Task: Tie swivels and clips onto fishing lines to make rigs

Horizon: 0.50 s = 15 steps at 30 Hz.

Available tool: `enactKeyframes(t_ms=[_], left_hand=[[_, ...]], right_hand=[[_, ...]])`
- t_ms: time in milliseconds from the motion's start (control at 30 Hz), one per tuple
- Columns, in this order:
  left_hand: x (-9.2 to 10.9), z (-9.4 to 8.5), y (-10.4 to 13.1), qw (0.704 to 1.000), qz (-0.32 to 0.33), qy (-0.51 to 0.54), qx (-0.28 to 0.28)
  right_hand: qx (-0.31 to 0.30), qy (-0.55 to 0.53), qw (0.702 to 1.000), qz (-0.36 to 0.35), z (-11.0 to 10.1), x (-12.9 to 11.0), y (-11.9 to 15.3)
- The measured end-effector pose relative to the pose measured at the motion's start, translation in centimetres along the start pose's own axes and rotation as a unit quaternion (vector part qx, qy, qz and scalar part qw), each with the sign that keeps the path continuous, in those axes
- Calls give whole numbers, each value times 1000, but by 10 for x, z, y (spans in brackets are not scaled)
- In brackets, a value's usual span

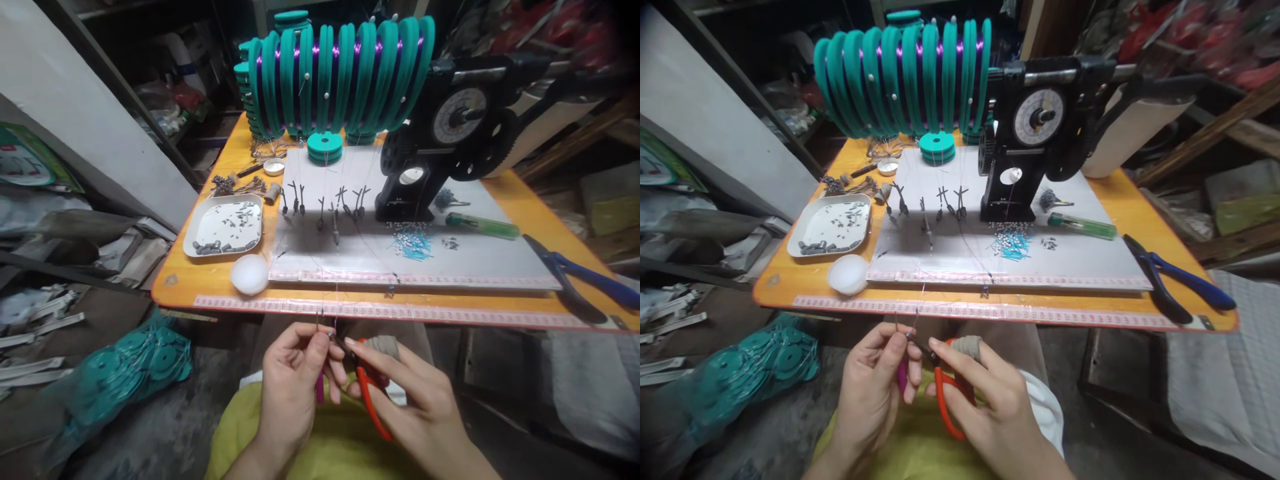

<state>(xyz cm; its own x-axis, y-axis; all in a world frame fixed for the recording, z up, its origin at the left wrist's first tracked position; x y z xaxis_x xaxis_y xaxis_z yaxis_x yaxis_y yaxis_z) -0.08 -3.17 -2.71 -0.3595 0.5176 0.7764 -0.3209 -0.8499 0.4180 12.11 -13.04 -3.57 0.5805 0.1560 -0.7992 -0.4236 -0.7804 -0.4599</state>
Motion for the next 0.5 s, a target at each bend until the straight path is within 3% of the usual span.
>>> enactKeyframes(t_ms=[400, 500], left_hand=[[-1, -2, -1, 1000, 14, -17, 1], [-3, -4, -4, 999, 18, -35, 18]], right_hand=[[7, 35, 999, -12, 3, -2, 5], [51, 29, 998, 33, -18, -1, 2]])
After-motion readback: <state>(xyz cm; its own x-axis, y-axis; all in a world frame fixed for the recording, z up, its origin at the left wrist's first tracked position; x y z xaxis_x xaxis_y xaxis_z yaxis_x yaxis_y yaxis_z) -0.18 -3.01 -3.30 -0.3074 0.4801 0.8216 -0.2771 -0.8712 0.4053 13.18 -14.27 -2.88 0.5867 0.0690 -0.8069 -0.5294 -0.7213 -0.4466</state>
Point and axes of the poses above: each hand's wrist, its own y-axis away from the middle knuckle, its own z-axis out of the palm, x = y × z, the point moved 2 cm from there along -y, towards the middle knuckle, and after that the axes turned 10 degrees about x, right-handed, at the moved point
